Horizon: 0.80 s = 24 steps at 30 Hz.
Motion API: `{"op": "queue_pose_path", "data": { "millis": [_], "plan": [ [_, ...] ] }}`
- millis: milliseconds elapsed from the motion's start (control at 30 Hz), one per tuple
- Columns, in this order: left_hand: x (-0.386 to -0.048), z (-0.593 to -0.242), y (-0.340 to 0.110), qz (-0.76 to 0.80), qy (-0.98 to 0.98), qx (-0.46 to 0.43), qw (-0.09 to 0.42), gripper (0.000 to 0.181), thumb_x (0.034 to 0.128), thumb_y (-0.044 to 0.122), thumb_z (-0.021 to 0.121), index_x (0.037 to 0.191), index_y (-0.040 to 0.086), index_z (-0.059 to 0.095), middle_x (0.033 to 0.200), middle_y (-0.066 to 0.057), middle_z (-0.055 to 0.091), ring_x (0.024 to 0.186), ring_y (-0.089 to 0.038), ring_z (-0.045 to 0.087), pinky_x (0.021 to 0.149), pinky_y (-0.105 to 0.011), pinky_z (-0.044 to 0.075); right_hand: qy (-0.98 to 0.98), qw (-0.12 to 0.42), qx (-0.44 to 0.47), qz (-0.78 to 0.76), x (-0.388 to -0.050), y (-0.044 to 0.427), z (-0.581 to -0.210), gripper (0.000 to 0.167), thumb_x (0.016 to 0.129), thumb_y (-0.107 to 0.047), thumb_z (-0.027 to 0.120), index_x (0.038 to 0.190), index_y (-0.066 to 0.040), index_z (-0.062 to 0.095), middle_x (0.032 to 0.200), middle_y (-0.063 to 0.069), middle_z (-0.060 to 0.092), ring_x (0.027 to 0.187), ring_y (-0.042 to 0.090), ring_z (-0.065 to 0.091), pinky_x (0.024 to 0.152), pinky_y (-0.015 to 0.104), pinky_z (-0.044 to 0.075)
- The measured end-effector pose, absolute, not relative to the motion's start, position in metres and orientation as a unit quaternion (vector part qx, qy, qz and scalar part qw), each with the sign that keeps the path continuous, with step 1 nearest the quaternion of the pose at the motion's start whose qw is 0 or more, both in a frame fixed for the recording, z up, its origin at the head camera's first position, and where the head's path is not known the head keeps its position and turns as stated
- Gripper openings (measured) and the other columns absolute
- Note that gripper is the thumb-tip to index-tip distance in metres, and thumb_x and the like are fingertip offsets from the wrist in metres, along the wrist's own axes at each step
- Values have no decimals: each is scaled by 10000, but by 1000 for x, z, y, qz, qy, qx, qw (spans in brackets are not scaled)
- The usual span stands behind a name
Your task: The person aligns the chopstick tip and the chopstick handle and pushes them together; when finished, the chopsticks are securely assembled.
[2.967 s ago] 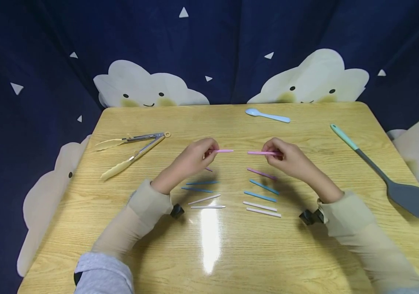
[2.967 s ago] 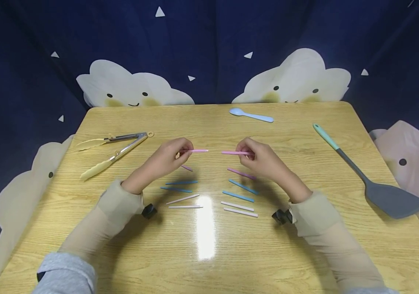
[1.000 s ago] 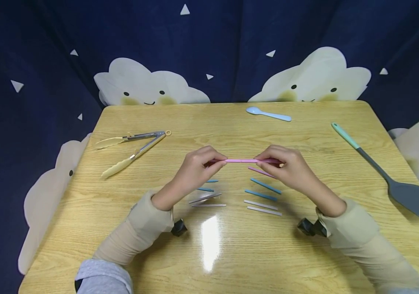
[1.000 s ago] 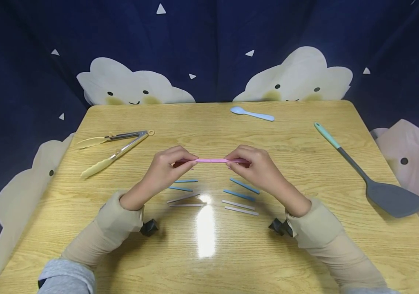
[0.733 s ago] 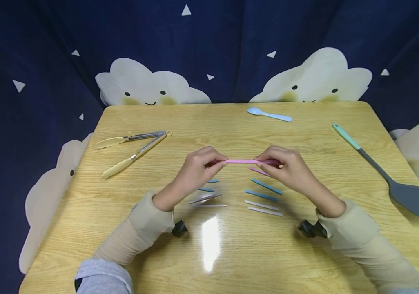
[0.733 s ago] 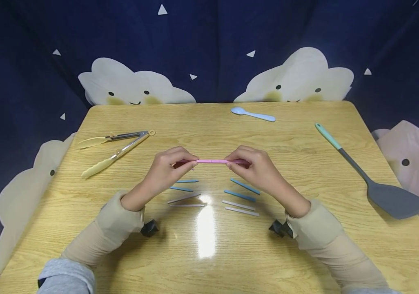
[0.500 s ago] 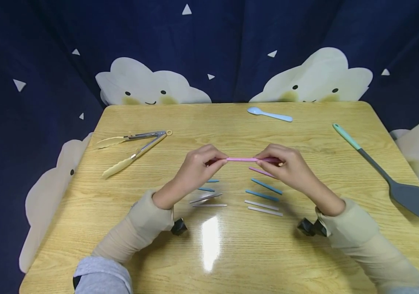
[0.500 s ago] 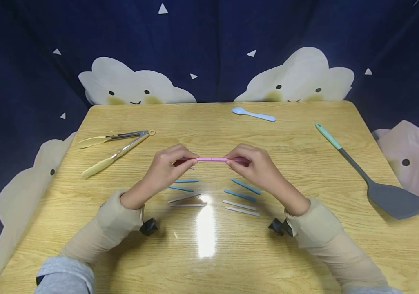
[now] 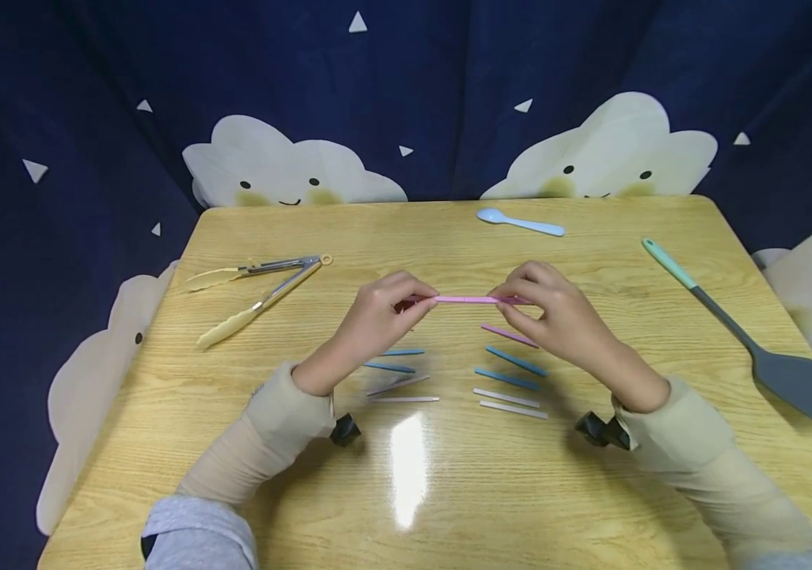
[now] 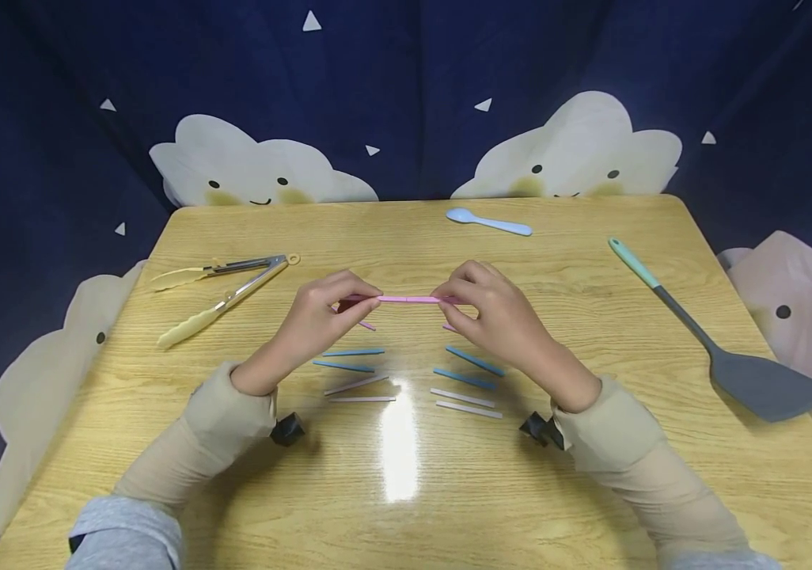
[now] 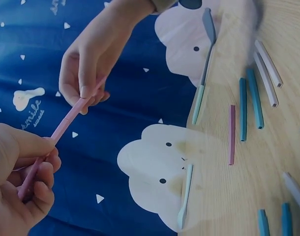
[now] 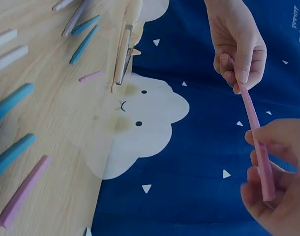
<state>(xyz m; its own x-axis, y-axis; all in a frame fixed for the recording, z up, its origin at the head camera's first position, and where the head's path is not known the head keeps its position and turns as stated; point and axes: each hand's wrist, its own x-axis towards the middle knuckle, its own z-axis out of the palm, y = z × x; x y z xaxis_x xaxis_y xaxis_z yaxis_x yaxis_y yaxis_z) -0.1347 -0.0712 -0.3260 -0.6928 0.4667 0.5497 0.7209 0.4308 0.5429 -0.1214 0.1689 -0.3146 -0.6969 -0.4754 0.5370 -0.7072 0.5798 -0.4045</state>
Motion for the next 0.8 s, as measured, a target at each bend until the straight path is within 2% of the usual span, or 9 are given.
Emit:
{"op": "queue_pose_path", "data": {
  "millis": [67,167,267,300,567,800],
  "plan": [
    [-137,-326,-71,-394,-833,-355,158,73,820,90,646,859,46,688,757,-19,596,605,-82,472,526,-190,402,-870,200,346,289,-123,169,-315,130,723,32,679,831,-40,679,837,44,579,798,191,527,686,332,447],
    [-141,-328,-72,-390,-840,-341,160,161,819,125,654,956,42,668,901,-54,606,806,-147,534,699,-243,445,-872,214,348,269,-125,170,-316,125,720,22,682,828,-41,683,822,53,592,795,213,522,693,363,425],
    [-146,-330,-74,-394,-848,-314,166,288,829,157,645,1088,37,606,1092,-101,548,1054,-229,462,892,-330,385,-879,221,336,257,-129,175,-319,118,726,17,684,830,-39,685,816,62,602,783,223,517,689,377,410],
    [-148,-331,-76,-394,-851,-304,167,319,834,164,640,1123,39,582,1128,-112,523,1089,-250,426,913,-356,363,-882,222,329,254,-131,177,-321,115,730,16,685,831,-37,686,815,65,604,780,226,515,687,378,407],
    [-159,-342,-89,-381,-884,-244,122,355,885,187,569,1204,42,511,1220,-131,450,1165,-288,355,955,-417,318,-914,209,240,251,-145,206,-341,90,761,23,664,838,-22,664,815,96,590,751,245,528,620,380,422],
    [-168,-353,-97,-368,-902,-211,81,402,899,193,545,1253,25,457,1215,-137,456,1127,-279,383,926,-402,337,-935,174,140,275,-152,232,-361,102,827,-19,610,909,29,647,846,158,561,688,272,520,579,390,416]
  ]
}}
